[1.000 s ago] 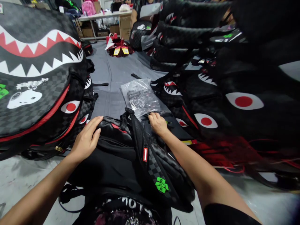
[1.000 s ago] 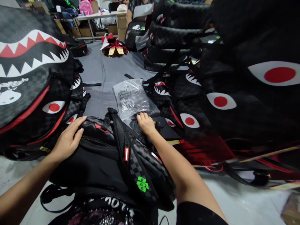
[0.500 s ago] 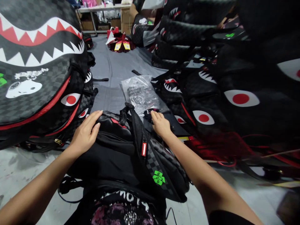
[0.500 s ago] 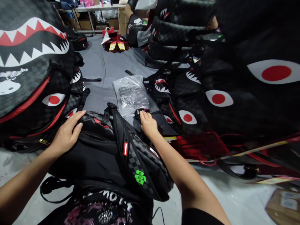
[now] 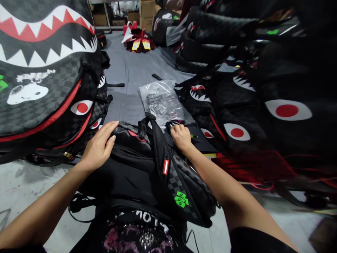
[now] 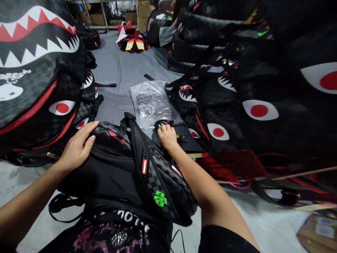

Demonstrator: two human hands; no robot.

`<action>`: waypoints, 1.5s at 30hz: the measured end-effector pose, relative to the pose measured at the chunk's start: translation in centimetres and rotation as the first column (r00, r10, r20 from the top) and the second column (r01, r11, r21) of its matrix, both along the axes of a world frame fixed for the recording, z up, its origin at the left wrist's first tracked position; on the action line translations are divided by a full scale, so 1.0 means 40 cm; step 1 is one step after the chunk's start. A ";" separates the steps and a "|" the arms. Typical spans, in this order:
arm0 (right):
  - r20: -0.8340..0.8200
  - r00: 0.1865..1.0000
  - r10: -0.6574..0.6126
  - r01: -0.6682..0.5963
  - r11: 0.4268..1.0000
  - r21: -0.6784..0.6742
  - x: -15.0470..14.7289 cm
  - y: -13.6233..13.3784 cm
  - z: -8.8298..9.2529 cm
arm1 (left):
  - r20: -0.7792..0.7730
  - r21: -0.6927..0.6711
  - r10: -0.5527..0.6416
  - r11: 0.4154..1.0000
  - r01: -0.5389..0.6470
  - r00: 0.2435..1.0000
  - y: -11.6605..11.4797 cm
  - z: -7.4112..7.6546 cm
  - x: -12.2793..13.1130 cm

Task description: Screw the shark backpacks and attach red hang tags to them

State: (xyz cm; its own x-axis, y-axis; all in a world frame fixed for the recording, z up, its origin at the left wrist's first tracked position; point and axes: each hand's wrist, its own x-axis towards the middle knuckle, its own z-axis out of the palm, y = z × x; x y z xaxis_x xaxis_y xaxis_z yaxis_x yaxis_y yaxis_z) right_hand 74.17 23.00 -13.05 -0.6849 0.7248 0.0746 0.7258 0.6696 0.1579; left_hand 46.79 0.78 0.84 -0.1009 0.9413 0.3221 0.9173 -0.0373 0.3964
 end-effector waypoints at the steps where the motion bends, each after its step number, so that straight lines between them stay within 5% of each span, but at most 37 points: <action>1: -0.013 1.000 -0.012 0.012 1.000 0.007 0.009 -0.001 0.000 | 0.002 0.000 -0.001 1.000 0.001 1.000 0.000 0.000 0.000; 6: -0.058 0.997 -0.057 0.048 0.990 -0.135 0.040 -0.016 0.027 | 0.009 0.009 -0.013 1.000 0.013 1.000 0.006 -0.001 -0.005; 9: -0.320 0.938 -0.134 0.093 0.985 -0.142 0.050 -0.031 0.080 | -0.012 0.118 -0.007 0.993 0.009 1.000 0.004 0.008 -0.004; 11: -0.618 0.763 -0.187 0.143 0.982 -0.120 0.053 -0.056 0.138 | -0.033 0.262 0.039 0.965 -0.029 0.999 -0.002 0.022 0.010; 13: -0.831 0.503 -0.239 0.146 0.971 -0.191 0.050 -0.100 0.209 | 0.004 0.367 0.060 0.929 -0.057 0.998 -0.007 0.043 0.042; 15: -0.896 0.302 -0.326 0.061 0.944 -0.323 0.039 -0.161 0.283 | 0.133 0.357 0.001 0.933 -0.049 0.991 -0.006 0.066 0.088; 17: -0.892 0.236 -0.387 -0.066 0.909 -0.412 0.023 -0.225 0.344 | 0.341 0.246 -0.093 0.969 0.006 0.935 0.006 0.084 0.140; 21: -0.923 0.282 -0.260 -0.128 0.944 -0.305 -0.017 -0.290 0.376 | 0.610 0.038 -0.164 0.983 0.179 0.775 0.051 0.081 0.214; 28: -0.936 0.289 -0.200 -0.155 0.955 -0.252 -0.029 -0.242 0.315 | 0.600 0.033 -0.117 0.992 0.121 0.791 0.103 0.026 0.219; 33: -0.834 0.502 0.227 -0.256 0.961 0.107 0.010 -0.287 0.372 | 0.194 0.343 -0.251 0.923 0.173 0.948 0.083 0.029 0.210; 37: -0.701 0.583 0.412 -0.330 0.908 0.259 0.028 -0.328 0.402 | -0.166 0.527 -0.311 0.774 0.351 0.936 0.057 0.031 0.184; 40: -0.826 0.517 0.222 -0.227 0.967 0.118 0.029 -0.355 0.418 | -0.296 0.561 -0.255 0.733 0.384 0.920 0.035 0.034 0.160; 42: -0.889 0.451 -0.082 -0.202 0.961 -0.191 0.023 -0.370 0.437 | -0.347 0.580 -0.206 0.720 0.382 0.915 0.021 0.036 0.150; 43: -0.861 0.452 -0.232 -0.249 0.894 -0.372 0.018 -0.376 0.448 | -0.366 0.583 -0.187 0.717 0.381 0.912 0.014 0.036 0.148; 45: -0.750 0.506 -0.426 -0.380 0.671 -0.637 0.004 -0.384 0.464 | -0.395 0.572 -0.163 0.727 0.380 0.904 0.001 0.034 0.148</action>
